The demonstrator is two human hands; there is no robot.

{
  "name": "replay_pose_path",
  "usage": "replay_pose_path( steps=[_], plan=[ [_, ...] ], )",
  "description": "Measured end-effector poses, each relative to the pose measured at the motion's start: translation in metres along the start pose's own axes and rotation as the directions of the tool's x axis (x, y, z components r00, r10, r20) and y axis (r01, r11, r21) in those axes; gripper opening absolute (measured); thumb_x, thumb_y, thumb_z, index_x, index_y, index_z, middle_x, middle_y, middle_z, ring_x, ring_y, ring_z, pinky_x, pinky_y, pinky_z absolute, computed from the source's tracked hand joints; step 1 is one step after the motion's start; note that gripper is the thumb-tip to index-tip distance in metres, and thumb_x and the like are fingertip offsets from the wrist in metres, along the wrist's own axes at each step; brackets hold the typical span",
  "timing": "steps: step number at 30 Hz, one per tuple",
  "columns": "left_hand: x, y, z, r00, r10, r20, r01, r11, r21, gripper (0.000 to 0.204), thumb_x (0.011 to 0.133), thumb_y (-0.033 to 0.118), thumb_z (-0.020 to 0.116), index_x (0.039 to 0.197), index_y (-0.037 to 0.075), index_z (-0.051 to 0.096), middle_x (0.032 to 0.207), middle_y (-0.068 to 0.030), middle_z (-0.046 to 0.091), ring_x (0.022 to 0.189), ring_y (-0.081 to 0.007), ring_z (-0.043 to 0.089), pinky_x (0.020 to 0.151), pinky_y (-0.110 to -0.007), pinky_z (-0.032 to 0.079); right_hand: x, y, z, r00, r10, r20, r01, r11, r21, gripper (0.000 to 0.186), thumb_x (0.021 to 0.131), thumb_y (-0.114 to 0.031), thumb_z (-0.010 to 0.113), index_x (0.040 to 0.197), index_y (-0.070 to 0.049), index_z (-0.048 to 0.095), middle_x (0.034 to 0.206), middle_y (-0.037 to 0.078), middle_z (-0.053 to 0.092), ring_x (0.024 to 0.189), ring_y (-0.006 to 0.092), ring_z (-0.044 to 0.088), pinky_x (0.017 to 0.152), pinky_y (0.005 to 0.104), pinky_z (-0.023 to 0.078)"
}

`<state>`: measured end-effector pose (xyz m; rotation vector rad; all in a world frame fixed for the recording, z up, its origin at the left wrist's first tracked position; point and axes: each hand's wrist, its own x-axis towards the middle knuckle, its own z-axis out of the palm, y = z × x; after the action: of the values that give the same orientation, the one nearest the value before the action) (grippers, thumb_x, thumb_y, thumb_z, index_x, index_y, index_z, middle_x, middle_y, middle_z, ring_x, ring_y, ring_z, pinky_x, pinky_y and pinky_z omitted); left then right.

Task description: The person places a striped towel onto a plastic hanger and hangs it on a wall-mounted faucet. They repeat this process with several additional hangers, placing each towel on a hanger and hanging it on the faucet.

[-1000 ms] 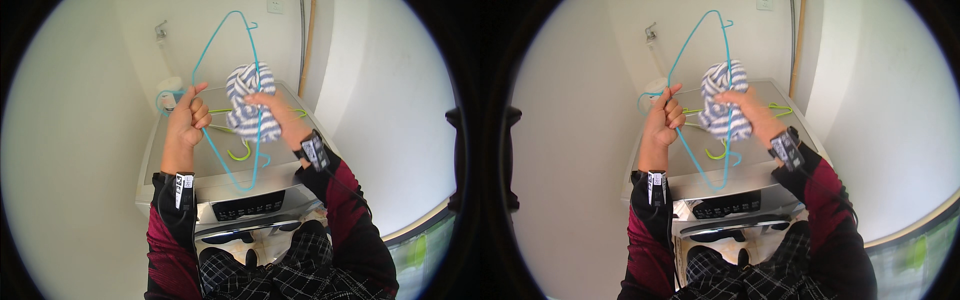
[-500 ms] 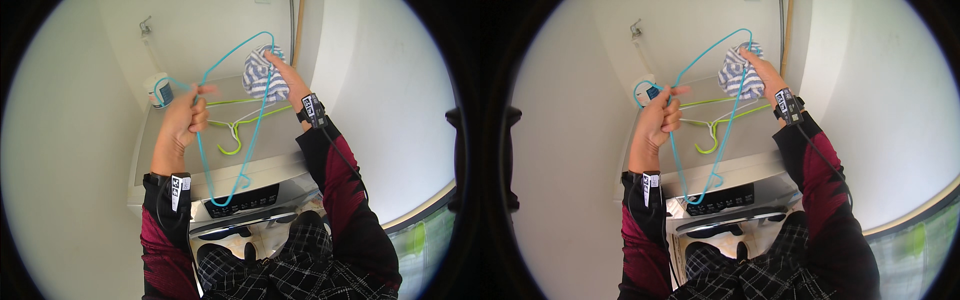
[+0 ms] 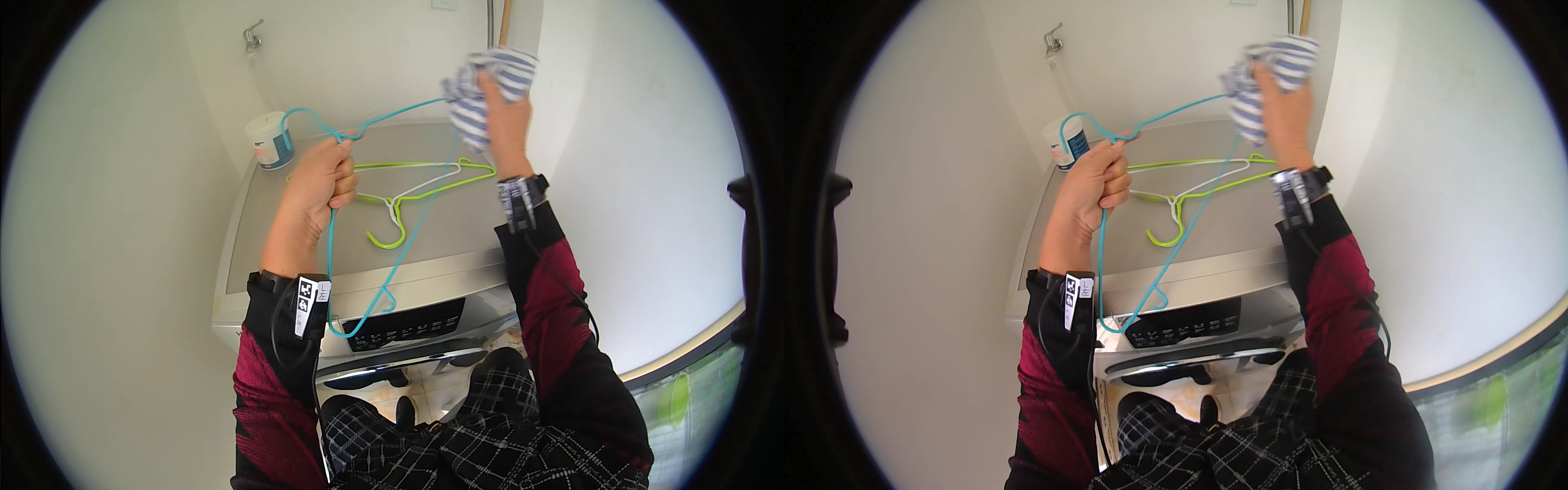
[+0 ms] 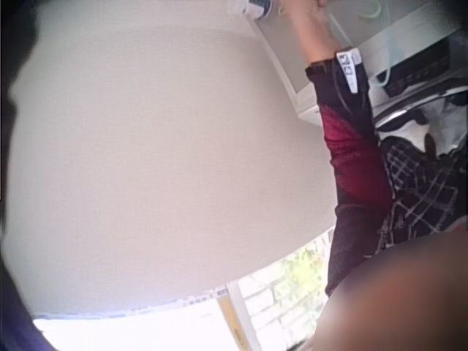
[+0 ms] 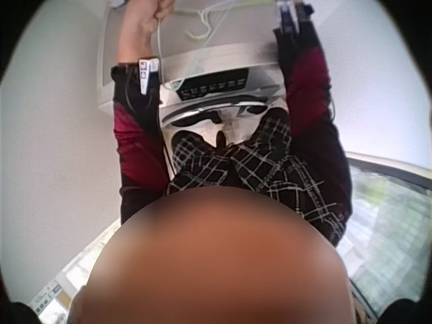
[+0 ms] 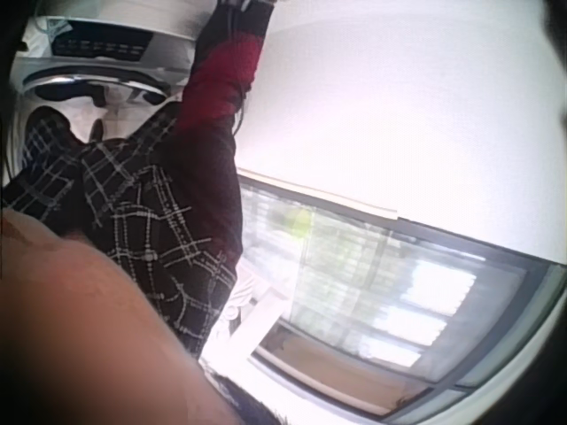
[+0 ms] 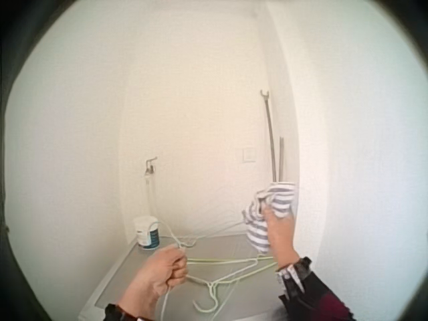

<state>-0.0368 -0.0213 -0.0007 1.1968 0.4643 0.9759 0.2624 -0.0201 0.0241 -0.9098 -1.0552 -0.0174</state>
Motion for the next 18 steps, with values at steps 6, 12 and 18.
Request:
replay_pose_path(
  steps=[6,12,18],
  plan=[
    [0.001,-0.006,0.004,0.993,-0.033,-0.114,0.037,0.999,0.036,0.018,0.109,0.02,0.05,0.102,0.005,0.056,0.064,0.008,0.03,0.049,-0.0037,0.024,0.041,-0.022,0.021,-0.077,-0.041,0.08,0.662,-0.601,0.447,0.736,0.633,-0.24,0.051,0.078,-0.036,0.081,0.117,-0.007,0.067,0.105,0.016,0.067,0.092,0.0372,0.066,0.08,0.0426,0.055],
    [0.001,-0.007,0.007,0.997,0.038,0.071,-0.036,0.999,-0.018,0.026,0.11,0.018,0.047,0.123,0.001,0.06,0.063,0.0089,0.027,0.046,-0.0033,0.021,0.037,-0.02,0.019,-0.046,-0.036,0.069,0.821,-0.354,0.448,0.552,0.694,-0.463,0.042,0.079,-0.031,0.077,0.115,-0.011,0.068,0.106,0.013,0.068,0.095,0.0357,0.069,0.08,0.0469,0.056],
    [-0.001,-0.006,0.014,0.996,-0.078,0.048,0.073,0.991,0.111,0.034,0.11,0.018,0.047,0.136,-0.001,0.057,0.062,0.0095,0.025,0.045,-0.0028,0.02,0.037,-0.021,0.02,0.019,0.027,-0.003,0.905,0.178,0.385,0.227,0.563,-0.794,0.035,0.084,-0.035,0.065,0.103,-0.006,0.073,0.1,0.019,0.075,0.097,0.0409,0.07,0.081,0.0497,0.056]
  ],
)
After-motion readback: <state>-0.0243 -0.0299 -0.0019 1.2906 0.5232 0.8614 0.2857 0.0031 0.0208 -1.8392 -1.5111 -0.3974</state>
